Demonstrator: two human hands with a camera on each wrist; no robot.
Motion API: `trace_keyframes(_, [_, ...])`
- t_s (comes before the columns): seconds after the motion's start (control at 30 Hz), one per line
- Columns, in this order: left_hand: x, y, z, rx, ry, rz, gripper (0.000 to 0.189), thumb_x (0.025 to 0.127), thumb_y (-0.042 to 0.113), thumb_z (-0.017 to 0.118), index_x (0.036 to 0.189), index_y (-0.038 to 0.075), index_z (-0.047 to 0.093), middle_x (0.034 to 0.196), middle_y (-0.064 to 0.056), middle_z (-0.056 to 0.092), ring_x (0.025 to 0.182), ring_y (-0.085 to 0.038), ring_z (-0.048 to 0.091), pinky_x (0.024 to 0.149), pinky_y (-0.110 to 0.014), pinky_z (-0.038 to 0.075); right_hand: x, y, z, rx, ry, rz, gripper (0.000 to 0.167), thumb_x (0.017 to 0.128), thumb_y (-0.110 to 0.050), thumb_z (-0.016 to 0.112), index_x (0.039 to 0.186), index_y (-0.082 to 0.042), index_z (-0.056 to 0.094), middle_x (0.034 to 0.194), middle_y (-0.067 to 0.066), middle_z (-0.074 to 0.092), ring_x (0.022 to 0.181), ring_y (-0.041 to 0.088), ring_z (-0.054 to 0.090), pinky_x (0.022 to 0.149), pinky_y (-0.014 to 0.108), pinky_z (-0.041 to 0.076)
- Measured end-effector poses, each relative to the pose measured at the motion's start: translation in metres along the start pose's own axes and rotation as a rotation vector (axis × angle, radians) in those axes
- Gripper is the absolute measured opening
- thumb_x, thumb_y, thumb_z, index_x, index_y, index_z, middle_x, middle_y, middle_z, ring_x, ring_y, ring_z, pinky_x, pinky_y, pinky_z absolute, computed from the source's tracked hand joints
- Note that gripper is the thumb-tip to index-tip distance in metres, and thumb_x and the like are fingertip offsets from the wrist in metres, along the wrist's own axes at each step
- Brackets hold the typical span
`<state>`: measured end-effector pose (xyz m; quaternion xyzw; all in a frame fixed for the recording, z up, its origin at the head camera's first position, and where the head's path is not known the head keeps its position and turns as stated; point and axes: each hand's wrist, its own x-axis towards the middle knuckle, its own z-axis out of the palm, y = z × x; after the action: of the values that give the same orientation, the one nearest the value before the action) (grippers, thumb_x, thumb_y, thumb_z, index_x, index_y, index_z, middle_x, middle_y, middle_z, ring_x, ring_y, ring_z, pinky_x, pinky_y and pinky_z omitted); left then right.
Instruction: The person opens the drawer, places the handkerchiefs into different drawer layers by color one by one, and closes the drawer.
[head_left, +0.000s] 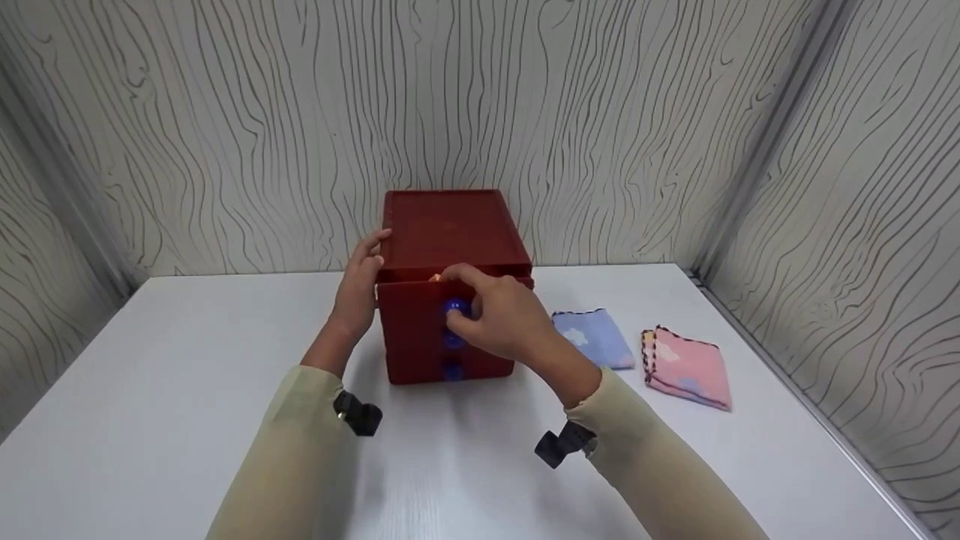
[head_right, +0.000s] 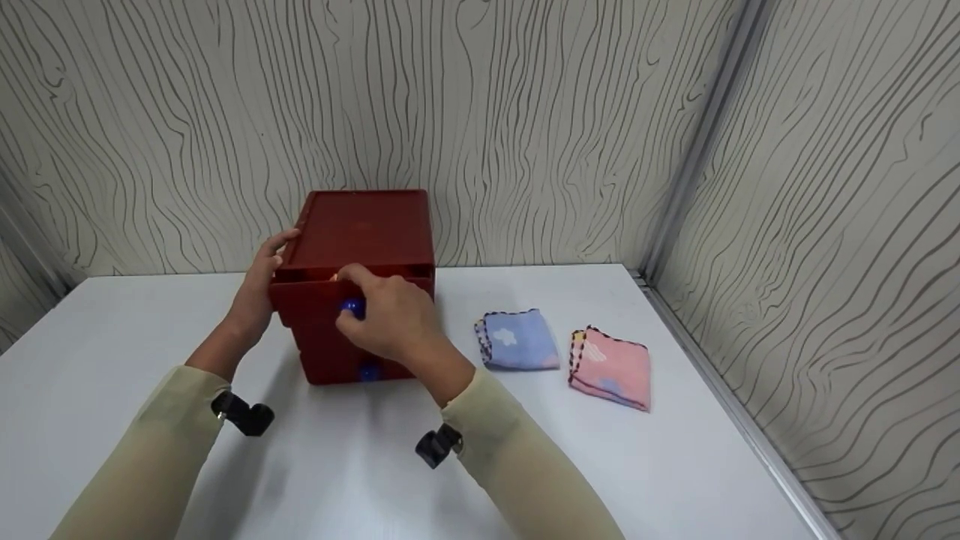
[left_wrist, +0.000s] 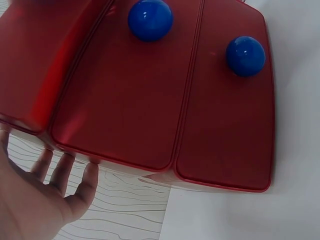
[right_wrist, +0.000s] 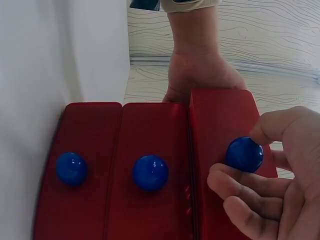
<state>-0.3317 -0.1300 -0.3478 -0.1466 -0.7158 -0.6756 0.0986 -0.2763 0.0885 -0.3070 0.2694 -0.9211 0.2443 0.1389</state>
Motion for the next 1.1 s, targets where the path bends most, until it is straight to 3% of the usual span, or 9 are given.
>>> trace_keyframes(0.33, [0.0, 0.001, -0.001, 0.002, 0.003, -0.012, 0.05, 0.1, 0.027, 0.024, 0.15, 0.023, 0.03, 0.153, -0.006, 0.031, 0.115, -0.027, 0.052, 0.081, -0.035, 0.049, -0.006, 0.006, 0.009, 0.051, 0.111, -0.059, 0.037, 0.088, -0.025, 0.064, 0.122, -0.027, 0.051, 0.054, -0.006, 0.045, 0.047, 0.005, 0.038, 0.043, 0.02, 0.034])
trace_keyframes(0.6, [0.0, 0.0, -0.001, 0.01, 0.012, -0.01, 0.049, 0.1, 0.027, 0.026, 0.148, 0.024, 0.032, 0.151, -0.006, 0.034, 0.119, -0.027, 0.052, 0.084, -0.044, 0.051, -0.006, 0.009, 0.014, 0.113, 0.119, -0.049, 0.013, 0.091, -0.025, 0.063, 0.101, -0.021, 0.056, 0.058, -0.006, 0.054, 0.045, 0.001, 0.05, 0.044, 0.021, 0.044])
trace_keyframes(0.8, [0.0, 0.002, 0.0, 0.01, 0.013, -0.023, 0.05, 0.099, 0.028, 0.025, 0.149, 0.025, 0.032, 0.15, -0.006, 0.036, 0.121, -0.025, 0.052, 0.082, -0.046, 0.052, -0.001, 0.012, 0.016, 0.118, 0.125, -0.036, 0.012, 0.092, -0.025, 0.063, 0.103, -0.021, 0.061, 0.059, -0.005, 0.055, 0.045, 0.001, 0.052, 0.046, 0.022, 0.046])
trace_keyframes(1.1, [-0.015, 0.033, 0.005, -0.012, -0.013, -0.054, 0.053, 0.099, 0.019, 0.023, 0.151, 0.012, 0.025, 0.153, -0.012, 0.03, 0.122, -0.029, 0.05, 0.079, -0.042, 0.052, 0.003, 0.015, 0.019, 0.125, 0.137, -0.015, 0.011, 0.093, -0.027, 0.062, 0.103, -0.022, 0.062, 0.059, -0.005, 0.052, 0.047, 0.004, 0.052, 0.046, 0.021, 0.046])
